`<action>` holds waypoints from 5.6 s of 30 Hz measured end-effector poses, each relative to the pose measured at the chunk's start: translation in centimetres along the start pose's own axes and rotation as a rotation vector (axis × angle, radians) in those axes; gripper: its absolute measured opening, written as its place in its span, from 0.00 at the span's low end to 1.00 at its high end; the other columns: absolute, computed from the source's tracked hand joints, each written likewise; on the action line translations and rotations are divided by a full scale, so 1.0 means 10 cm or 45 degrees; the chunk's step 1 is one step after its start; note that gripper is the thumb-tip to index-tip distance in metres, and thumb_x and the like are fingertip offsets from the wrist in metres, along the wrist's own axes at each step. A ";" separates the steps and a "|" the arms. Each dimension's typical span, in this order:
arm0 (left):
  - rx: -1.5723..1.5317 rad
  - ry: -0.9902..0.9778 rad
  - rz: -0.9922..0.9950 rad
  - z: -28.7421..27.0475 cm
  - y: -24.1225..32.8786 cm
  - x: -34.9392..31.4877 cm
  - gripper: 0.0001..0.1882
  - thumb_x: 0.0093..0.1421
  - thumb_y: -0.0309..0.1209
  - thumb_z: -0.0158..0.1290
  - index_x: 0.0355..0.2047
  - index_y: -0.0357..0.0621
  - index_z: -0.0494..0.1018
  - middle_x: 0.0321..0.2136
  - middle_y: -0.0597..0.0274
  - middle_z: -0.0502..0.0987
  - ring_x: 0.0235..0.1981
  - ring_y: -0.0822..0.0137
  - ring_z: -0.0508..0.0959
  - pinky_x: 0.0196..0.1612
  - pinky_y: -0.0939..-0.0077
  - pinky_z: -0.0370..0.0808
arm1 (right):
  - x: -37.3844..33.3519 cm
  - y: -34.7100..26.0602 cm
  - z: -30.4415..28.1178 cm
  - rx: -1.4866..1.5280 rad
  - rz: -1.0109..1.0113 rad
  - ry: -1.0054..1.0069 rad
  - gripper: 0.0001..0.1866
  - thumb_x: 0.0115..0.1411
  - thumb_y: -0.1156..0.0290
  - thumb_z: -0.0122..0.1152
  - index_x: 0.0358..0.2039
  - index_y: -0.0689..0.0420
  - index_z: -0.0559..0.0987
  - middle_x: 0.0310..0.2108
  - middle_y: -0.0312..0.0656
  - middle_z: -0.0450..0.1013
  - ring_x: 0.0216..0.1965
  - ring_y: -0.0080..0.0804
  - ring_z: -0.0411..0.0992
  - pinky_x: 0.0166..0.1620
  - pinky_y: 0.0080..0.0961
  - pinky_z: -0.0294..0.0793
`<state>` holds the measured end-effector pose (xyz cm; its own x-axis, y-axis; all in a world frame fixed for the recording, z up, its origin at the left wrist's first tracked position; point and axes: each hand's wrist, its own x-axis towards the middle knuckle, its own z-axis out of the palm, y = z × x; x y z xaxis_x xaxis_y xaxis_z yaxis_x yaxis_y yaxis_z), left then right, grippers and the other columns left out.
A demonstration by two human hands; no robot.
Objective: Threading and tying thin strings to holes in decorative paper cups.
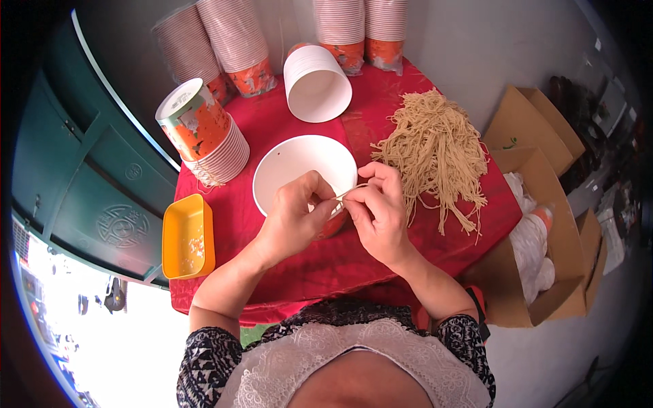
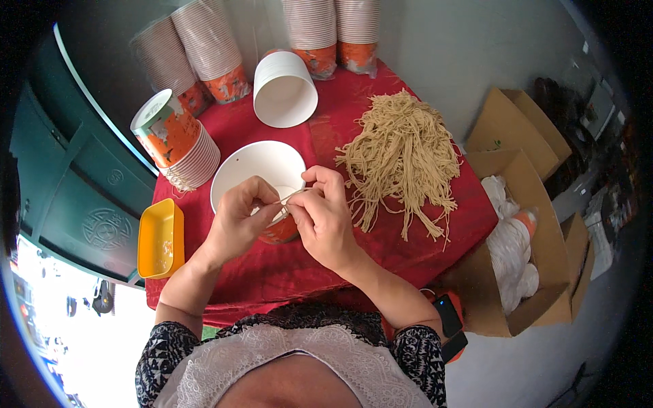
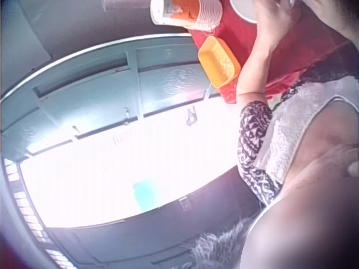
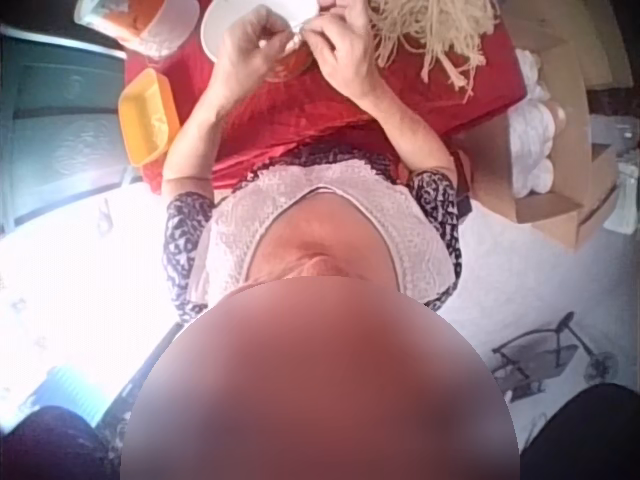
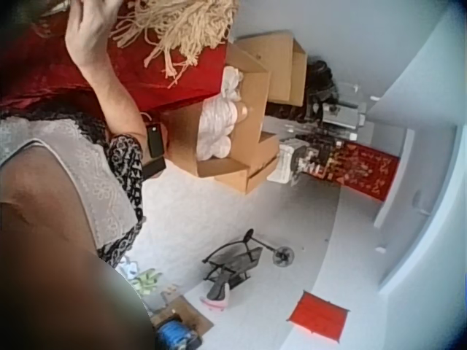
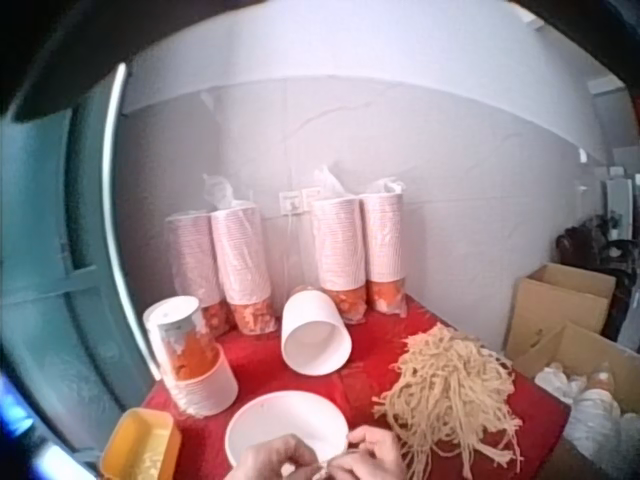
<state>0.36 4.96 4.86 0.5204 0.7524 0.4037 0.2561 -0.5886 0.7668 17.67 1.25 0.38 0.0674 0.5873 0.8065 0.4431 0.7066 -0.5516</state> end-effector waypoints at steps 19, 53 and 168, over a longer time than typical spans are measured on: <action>-0.101 0.073 -0.340 -0.02 0.05 0.09 0.04 0.55 0.21 0.55 0.26 0.32 0.72 0.20 0.56 0.77 0.21 0.70 0.76 0.24 0.74 0.72 | -0.24 0.05 -0.07 -0.191 -0.324 -0.120 0.13 0.45 0.91 0.61 0.32 0.66 0.76 0.46 0.48 0.64 0.36 0.35 0.67 0.35 0.27 0.72; 0.304 -0.007 0.346 -0.04 0.11 -0.04 0.09 0.51 0.15 0.57 0.31 0.39 0.72 0.34 0.56 0.79 0.39 0.56 0.79 0.44 0.67 0.75 | -0.17 -0.06 0.19 0.352 0.411 0.055 0.06 0.62 0.83 0.59 0.38 0.62 0.72 0.24 0.35 0.74 0.24 0.12 0.71 0.24 0.15 0.70; 0.934 -0.416 0.144 -0.54 0.03 -0.32 0.11 0.51 0.23 0.62 0.37 0.41 0.77 0.33 0.56 0.78 0.44 0.56 0.79 0.65 0.43 0.61 | -0.11 -0.01 -0.55 1.765 0.849 0.116 0.11 0.69 0.65 0.51 0.38 0.61 0.76 0.30 0.35 0.69 0.23 0.20 0.61 0.25 0.18 0.59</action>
<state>-5.57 3.96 6.51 0.7575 0.6195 0.2062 0.5979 -0.7850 0.1619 22.50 -1.64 0.75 -0.0155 0.9464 0.3225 -0.8369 0.1642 -0.5222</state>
